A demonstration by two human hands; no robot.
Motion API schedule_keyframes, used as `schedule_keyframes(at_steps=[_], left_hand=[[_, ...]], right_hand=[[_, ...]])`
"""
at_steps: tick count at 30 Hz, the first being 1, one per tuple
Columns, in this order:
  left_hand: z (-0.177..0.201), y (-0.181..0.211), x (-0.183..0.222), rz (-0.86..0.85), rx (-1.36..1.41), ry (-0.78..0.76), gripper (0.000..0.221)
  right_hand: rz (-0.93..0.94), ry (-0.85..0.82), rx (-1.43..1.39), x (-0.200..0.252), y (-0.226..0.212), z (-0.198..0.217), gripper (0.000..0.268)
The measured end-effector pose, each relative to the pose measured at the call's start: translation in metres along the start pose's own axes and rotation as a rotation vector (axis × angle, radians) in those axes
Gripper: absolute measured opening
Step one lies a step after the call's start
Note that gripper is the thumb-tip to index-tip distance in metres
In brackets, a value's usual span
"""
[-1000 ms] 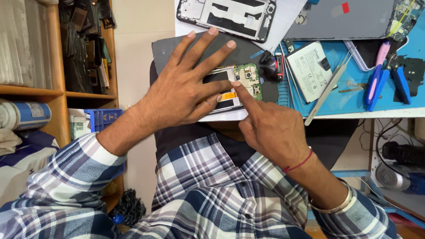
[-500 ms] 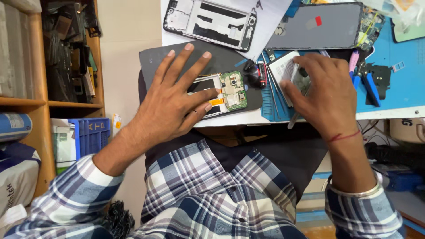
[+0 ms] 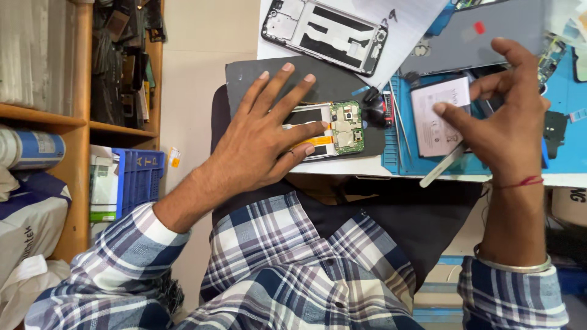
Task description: The person disassembles a smartphone, removes the battery, and then reassembles it by placing the battery back into the chassis and connecting the ribbon cables.
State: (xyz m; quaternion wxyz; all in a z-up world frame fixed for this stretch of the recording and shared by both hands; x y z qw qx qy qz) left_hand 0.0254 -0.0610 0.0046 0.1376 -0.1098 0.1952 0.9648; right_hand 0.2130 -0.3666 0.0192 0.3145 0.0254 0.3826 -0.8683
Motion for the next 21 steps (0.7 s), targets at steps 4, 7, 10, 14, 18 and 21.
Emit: schedule_keyframes(at_steps=[4, 7, 10, 14, 18, 21], left_hand=[[-0.002, -0.001, -0.001, -0.001, -0.001, 0.011, 0.032], [-0.002, -0.001, 0.000, 0.004, 0.006, 0.014, 0.032], [-0.004, -0.001, 0.000, 0.013, 0.009, 0.015, 0.032], [-0.003, 0.001, -0.001, 0.020, 0.005, 0.022, 0.031], [0.003, 0.004, -0.001, 0.021, 0.013, 0.026, 0.034], [0.007, 0.006, -0.003, 0.018, 0.011, 0.039, 0.033]], right_hand=[[-0.009, 0.039, -0.019, 0.002, 0.022, 0.015, 0.054], [-0.073, 0.146, -0.234, 0.007, 0.030, 0.019, 0.037], [-0.116, 0.233, -0.439, 0.008, 0.037, 0.020, 0.033], [0.187, 0.325, -0.135, 0.009, 0.044, 0.020, 0.032], [0.142, 0.430, -0.336, -0.001, 0.071, 0.013, 0.034], [0.137, 0.514, -0.569, -0.010, 0.089, 0.003, 0.036]])
Point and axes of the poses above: each hand's wrist, its own x-axis away from the middle knuckle, its own z-axis out of the back of the hand, y = z × x, the point moved 2 cm from there along -x, towards the middle knuckle, and after that the axes turned 3 degrees about -x, right-handed, at the moved point
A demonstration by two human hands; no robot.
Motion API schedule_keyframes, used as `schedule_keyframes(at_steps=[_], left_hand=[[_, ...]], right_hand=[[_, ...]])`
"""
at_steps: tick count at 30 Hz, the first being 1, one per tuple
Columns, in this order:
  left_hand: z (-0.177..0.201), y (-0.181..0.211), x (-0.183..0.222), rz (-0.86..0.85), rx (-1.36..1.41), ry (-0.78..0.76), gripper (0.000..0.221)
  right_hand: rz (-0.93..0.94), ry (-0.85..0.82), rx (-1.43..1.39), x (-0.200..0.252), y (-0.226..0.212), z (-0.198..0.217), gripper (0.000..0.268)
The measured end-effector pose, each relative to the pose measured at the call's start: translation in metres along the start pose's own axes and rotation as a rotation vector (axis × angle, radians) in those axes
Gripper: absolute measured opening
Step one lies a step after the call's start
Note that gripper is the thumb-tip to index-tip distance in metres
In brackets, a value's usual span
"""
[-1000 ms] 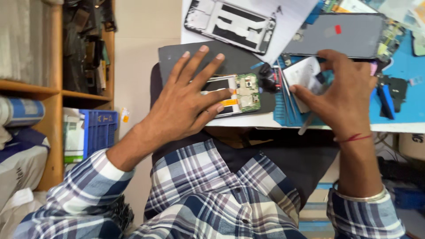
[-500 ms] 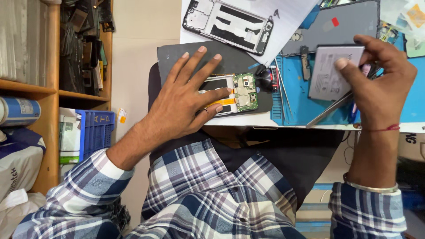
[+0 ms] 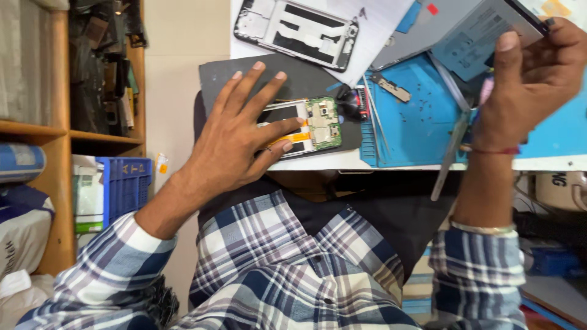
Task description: The person disassembles a smartphone, removes the battery, and then reassembles it by placing the battery back into the chassis and connecting the ribbon cables.
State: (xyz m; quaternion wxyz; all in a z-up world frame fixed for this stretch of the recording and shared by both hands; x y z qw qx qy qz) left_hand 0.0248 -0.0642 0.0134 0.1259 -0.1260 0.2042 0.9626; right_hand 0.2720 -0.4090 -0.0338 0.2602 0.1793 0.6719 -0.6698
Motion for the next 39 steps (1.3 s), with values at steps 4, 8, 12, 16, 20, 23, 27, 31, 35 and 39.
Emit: schedule_keyframes(at_steps=[4, 8, 12, 16, 20, 23, 27, 31, 35, 39], left_hand=[[0.003, 0.001, -0.002, -0.004, -0.004, -0.001, 0.032], [0.003, 0.002, -0.003, 0.001, -0.010, -0.003, 0.031], [0.003, 0.003, -0.004, 0.004, -0.025, -0.010, 0.032], [0.001, 0.002, -0.003, 0.006, -0.036, -0.010, 0.032], [0.000, 0.001, -0.004, 0.003, -0.041, -0.016, 0.032], [0.001, 0.000, -0.002, 0.003, -0.032, -0.027, 0.032], [0.003, 0.001, -0.004, -0.006, -0.021, -0.019, 0.032], [0.008, 0.002, -0.009, -0.003, -0.028, 0.008, 0.033], [0.018, 0.004, -0.015, -0.006, -0.067, 0.034, 0.033], [0.022, 0.033, -0.012, 0.094, 0.248, 0.181, 0.032]], right_hand=[[0.126, 0.064, -0.027, 0.004, 0.014, -0.003, 0.033], [-0.026, 0.112, -0.276, 0.005, 0.016, 0.001, 0.037], [-0.155, 0.263, -0.450, -0.007, 0.022, 0.007, 0.042], [-0.361, 0.325, -0.529, -0.018, 0.019, 0.022, 0.040], [-0.435, 0.268, -0.542, -0.010, -0.005, 0.028, 0.041], [-0.417, 0.260, -0.488, -0.005, -0.029, 0.025, 0.056], [-0.482, 0.283, -0.470, -0.005, -0.046, 0.016, 0.060], [-0.461, 0.320, -0.549, 0.000, -0.053, 0.007, 0.060], [-0.486, 0.337, -0.560, 0.007, -0.064, -0.002, 0.056], [-0.455, 0.271, -0.656, 0.028, -0.093, -0.015, 0.051]])
Point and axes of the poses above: each hand's wrist, its own x-axis away from the middle knuckle, its own z-axis out of the back of the hand, y = z × x, the point moved 2 cm from there along -x, towards the middle knuckle, and after that the axes turned 3 degrees about -x, right-handed, at the moved point
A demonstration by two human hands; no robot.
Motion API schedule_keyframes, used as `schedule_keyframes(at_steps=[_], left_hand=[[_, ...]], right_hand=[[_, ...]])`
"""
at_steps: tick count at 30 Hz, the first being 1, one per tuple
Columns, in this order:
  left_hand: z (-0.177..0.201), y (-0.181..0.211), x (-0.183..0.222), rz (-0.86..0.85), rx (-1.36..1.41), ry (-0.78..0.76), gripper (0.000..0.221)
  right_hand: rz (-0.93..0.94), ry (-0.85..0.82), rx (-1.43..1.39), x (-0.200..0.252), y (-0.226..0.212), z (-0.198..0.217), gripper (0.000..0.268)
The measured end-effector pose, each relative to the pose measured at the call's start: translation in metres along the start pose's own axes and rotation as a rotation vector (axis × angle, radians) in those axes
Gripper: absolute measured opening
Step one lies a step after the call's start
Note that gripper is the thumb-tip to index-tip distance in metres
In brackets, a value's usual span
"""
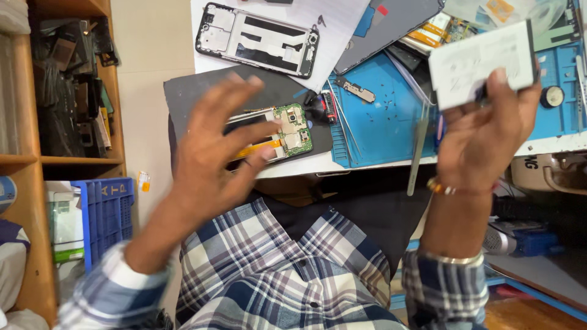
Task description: The person disassembles a smartphone, removes the battery, and then reassembles it by placing the battery back into the chassis and connecting the ribbon cables.
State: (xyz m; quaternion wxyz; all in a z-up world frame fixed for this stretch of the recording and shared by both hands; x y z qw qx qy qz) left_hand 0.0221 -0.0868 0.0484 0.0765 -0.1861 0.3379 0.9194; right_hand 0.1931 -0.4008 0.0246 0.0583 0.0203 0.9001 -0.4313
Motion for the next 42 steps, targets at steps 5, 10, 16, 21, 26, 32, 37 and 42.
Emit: schedule_keyframes(at_steps=[5, 10, 16, 21, 26, 32, 37, 42], left_hand=[[-0.082, 0.056, -0.005, 0.416, 0.954, -0.032, 0.061], [-0.132, 0.073, -0.021, 0.488, 1.305, -0.019, 0.033], [-0.150, 0.078, -0.019, 0.347, 1.456, -0.317, 0.030], [-0.191, 0.082, -0.048, 0.347, 1.757, -0.333, 0.036], [-0.230, 0.076, -0.062, 0.524, 1.586, -0.138, 0.049], [-0.265, 0.071, -0.107, 0.444, 1.697, 0.168, 0.090], [-0.253, 0.084, -0.117, 0.384, 1.409, 0.258, 0.127], [-0.205, 0.098, -0.067, 0.234, 1.155, 0.225, 0.084]], right_hand=[[-0.027, -0.015, -0.029, 0.064, 0.011, -0.026, 0.049], [-0.202, 0.080, -0.156, 0.064, 0.003, -0.012, 0.043], [-0.323, -0.221, -0.065, 0.072, -0.034, 0.042, 0.047], [-0.269, -0.235, -0.291, 0.094, -0.037, 0.106, 0.035], [-0.225, -0.178, -0.354, 0.103, -0.040, 0.151, 0.024], [-0.234, -0.167, -0.315, 0.099, -0.038, 0.184, 0.017], [-0.232, -0.118, -0.164, 0.093, -0.026, 0.219, 0.022], [-0.336, -0.135, -0.138, 0.090, -0.015, 0.200, 0.025]])
Point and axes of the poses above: each hand's wrist, its own x-axis away from the middle knuckle, its own z-axis out of the back of the hand, y = z × x, the point moved 2 cm from there along -x, towards the middle knuckle, and after that the axes turned 3 degrees about -x, right-handed, at the moved point
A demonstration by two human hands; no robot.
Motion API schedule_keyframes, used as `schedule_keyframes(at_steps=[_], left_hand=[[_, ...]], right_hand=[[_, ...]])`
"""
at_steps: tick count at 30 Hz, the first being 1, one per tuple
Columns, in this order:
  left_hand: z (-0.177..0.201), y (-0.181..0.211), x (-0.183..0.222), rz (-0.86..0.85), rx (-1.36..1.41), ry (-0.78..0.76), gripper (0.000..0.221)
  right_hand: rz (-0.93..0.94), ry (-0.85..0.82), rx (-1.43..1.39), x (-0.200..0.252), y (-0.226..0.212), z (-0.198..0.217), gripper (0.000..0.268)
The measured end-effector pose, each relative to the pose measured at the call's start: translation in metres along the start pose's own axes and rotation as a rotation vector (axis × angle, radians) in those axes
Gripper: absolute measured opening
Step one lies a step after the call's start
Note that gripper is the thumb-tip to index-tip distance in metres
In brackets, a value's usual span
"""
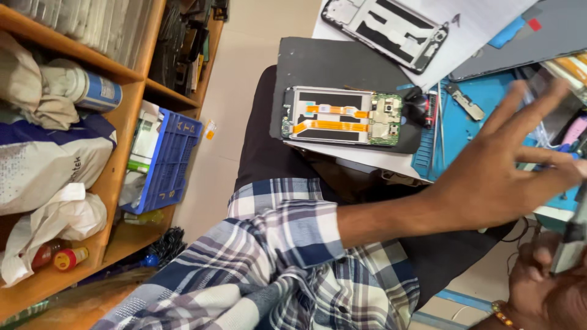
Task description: The person disassembles a smartphone, removes the battery, and then reassembles it by placing the battery back into the chassis and connecting the ribbon cables.
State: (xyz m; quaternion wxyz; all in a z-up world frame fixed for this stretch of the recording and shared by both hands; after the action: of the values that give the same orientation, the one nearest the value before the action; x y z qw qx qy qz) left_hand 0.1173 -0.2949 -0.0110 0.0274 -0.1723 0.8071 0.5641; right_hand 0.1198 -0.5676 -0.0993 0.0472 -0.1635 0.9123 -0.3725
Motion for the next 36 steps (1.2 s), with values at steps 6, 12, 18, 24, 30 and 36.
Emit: schedule_keyframes(at_steps=[6, 12, 18, 24, 30, 36], left_hand=[[0.080, 0.058, 0.040, 0.240, 0.098, -0.181, 0.060], [0.168, 0.109, 0.089, 0.436, 0.018, 0.036, 0.058], [0.196, 0.121, 0.111, 0.342, 0.002, 0.245, 0.055], [0.210, 0.133, 0.113, 0.374, -0.492, 0.317, 0.056], [0.224, 0.149, 0.107, 0.101, -1.034, 0.195, 0.058], [0.237, 0.148, 0.106, 0.070, -1.065, 0.267, 0.077]], right_hand=[[-0.143, -0.137, 0.441, -0.007, 0.018, -0.136, 0.068], [-0.368, -0.344, 0.856, -0.032, 0.060, -0.250, 0.096], [0.277, -0.756, 1.666, -0.056, 0.091, -0.307, 0.091], [0.216, -0.883, 1.695, -0.086, 0.110, -0.322, 0.089], [0.259, -0.963, 1.720, -0.111, 0.116, -0.324, 0.086], [0.317, -1.055, 1.811, -0.126, 0.121, -0.327, 0.082]])
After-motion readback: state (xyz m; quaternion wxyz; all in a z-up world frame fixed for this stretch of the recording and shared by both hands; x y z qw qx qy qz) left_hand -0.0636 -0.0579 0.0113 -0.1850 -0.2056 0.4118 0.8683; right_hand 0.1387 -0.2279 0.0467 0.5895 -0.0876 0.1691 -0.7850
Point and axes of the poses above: each hand's wrist, its own x-axis away from the middle knuckle, its own z-axis out of the back of the hand, y = z × x, the point moved 2 cm from there along -x, towards the middle knuckle, and after that the axes turned 3 degrees about -x, right-handed, at the moved point
